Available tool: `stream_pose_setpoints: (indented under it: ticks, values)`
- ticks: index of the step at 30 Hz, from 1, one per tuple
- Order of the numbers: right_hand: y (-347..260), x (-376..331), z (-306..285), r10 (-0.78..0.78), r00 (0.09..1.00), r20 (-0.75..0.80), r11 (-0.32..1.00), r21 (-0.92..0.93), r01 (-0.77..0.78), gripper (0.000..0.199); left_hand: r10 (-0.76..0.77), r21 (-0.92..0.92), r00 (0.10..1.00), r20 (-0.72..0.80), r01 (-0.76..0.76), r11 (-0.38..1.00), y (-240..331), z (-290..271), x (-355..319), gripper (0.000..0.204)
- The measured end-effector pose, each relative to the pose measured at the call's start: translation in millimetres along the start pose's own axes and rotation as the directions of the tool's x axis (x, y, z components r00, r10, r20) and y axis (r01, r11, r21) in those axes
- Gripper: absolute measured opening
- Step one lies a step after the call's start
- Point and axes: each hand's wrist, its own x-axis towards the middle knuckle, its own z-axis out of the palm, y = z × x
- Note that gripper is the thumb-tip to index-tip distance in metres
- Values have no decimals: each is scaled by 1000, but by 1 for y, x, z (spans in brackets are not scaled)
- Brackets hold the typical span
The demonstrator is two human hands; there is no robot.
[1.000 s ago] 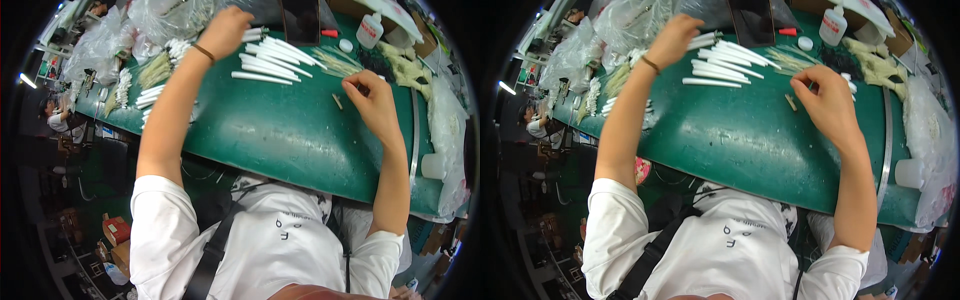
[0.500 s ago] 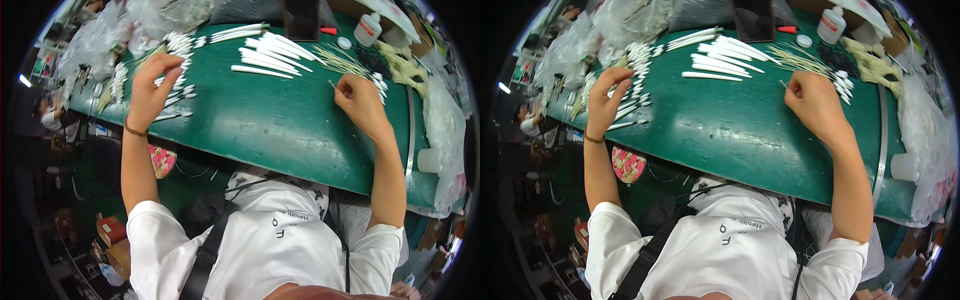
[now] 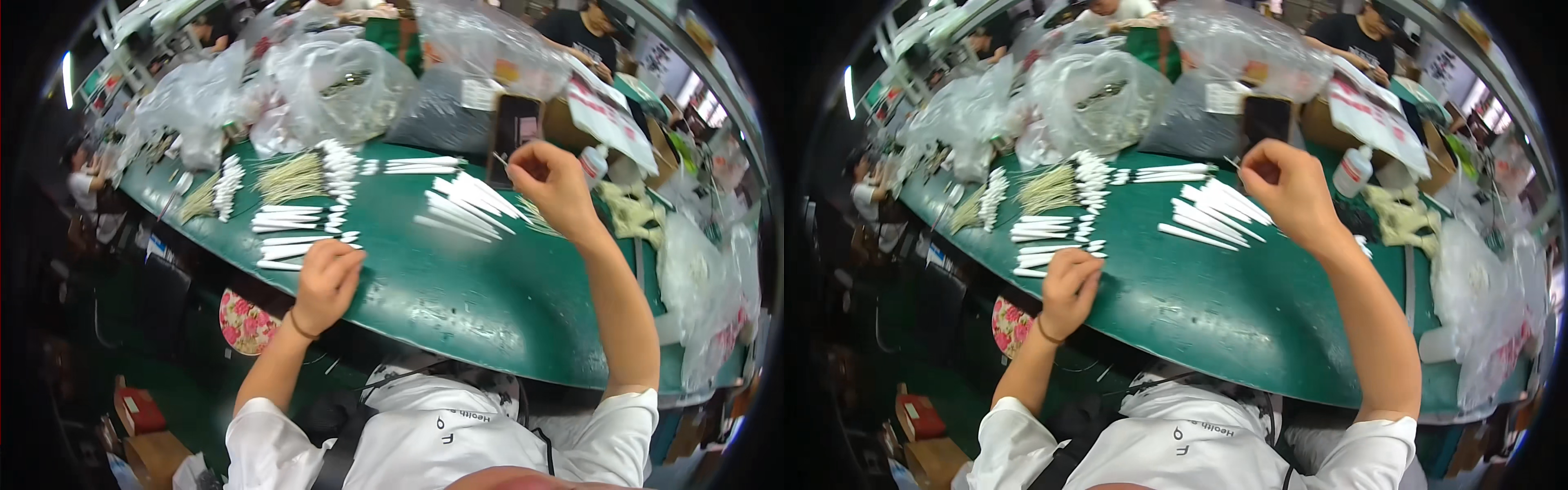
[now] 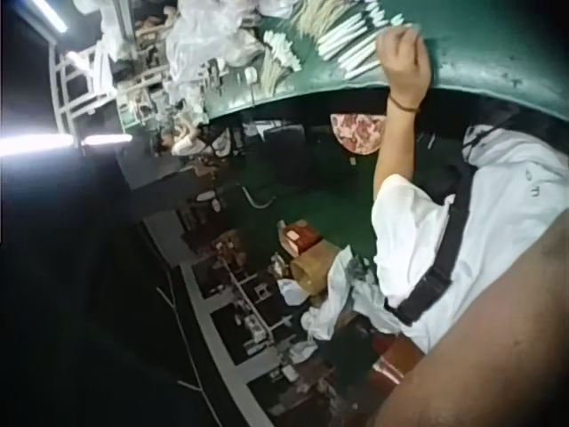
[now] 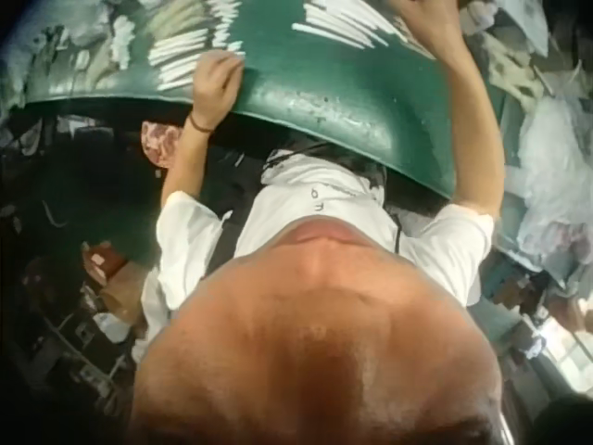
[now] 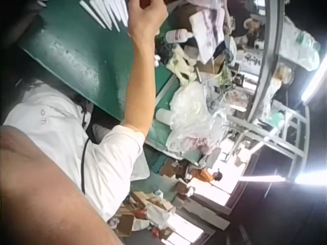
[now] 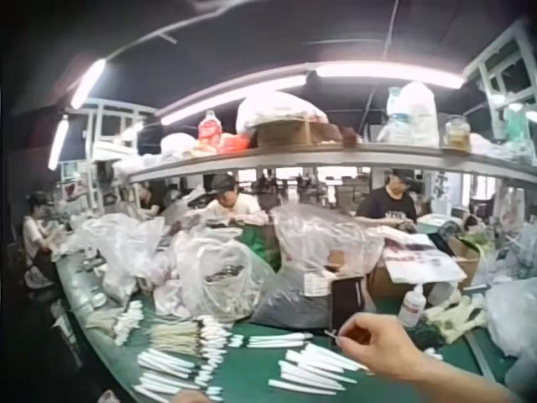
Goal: Assembling electronic components by inserting small PCBs into white plastic housings.
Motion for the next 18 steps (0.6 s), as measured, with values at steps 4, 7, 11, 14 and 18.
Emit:
stream_pose_setpoints:
  ticks: [4, 7, 11, 14, 18]
  values:
    - [-23, 86, 55, -87, 978, 191, 996, 48, 79, 13, -4, 46, 999, -33, 6, 999, -2, 0, -4, 22]
    - [-31, 145, 91, -5, 956, 294, 999, 32, -5, 12, -12, 26, 998, -56, 14, 1000, -4, 1, -2, 21]
    - [-32, 219, 138, 160, 980, 120, 939, 287, -189, 23, -6, 8, 998, -61, 7, 1000, -5, 1, -3, 22]
    - [-43, 227, 143, 134, 972, 193, 857, 469, -212, 37, -23, -12, 997, -70, 22, 1000, -3, 0, -8, 20]
    - [-42, 182, 105, 18, 974, 224, 873, 471, -125, 38, -53, -53, 995, -87, 48, 997, -4, -3, -9, 21]
